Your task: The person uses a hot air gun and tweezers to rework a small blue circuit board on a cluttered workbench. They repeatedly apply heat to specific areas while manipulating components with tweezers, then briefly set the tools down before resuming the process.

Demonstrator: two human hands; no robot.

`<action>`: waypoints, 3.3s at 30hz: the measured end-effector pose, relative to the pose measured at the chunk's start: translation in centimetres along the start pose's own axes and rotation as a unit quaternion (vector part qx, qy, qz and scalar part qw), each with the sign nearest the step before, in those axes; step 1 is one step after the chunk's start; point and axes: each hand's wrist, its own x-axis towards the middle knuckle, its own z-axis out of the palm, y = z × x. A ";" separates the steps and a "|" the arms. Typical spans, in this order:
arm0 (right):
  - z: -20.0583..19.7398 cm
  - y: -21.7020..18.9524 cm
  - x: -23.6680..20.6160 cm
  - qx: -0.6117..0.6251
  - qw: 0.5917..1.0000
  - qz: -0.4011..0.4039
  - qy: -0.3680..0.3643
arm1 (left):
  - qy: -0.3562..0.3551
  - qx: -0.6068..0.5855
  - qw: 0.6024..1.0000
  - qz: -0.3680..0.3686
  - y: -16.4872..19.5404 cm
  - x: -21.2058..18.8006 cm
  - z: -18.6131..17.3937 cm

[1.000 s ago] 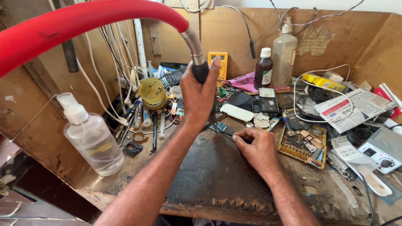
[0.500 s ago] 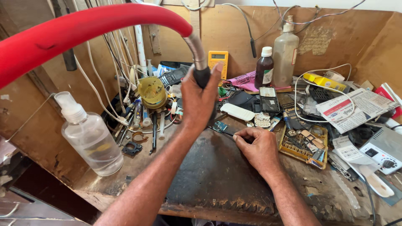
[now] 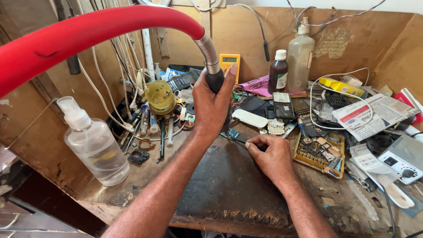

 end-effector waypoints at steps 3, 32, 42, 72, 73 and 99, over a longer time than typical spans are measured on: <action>-0.1 -0.2 0.0 0.003 1.000 0.004 -0.004 | -0.002 -0.003 1.000 -0.004 0.0 0.1 0.2; -0.3 -1.0 -0.7 -0.008 0.999 -0.040 0.018 | -0.005 0.004 1.000 0.000 0.1 -0.3 -0.2; -1.0 -1.6 -0.9 0.020 0.999 -0.024 0.044 | 0.002 -0.004 1.000 0.001 0.8 0.0 -0.9; 0.0 -1.1 0.8 0.383 0.921 0.004 0.067 | -0.005 0.003 1.000 -0.017 1.0 0.5 -1.2; 0.0 -1.0 0.7 0.378 0.923 0.000 0.068 | -0.004 0.000 1.000 -0.014 1.0 0.4 -1.2; 0.3 -1.5 -0.1 0.308 0.950 0.033 0.028 | -0.009 -0.016 1.000 -0.018 0.9 -0.1 -1.3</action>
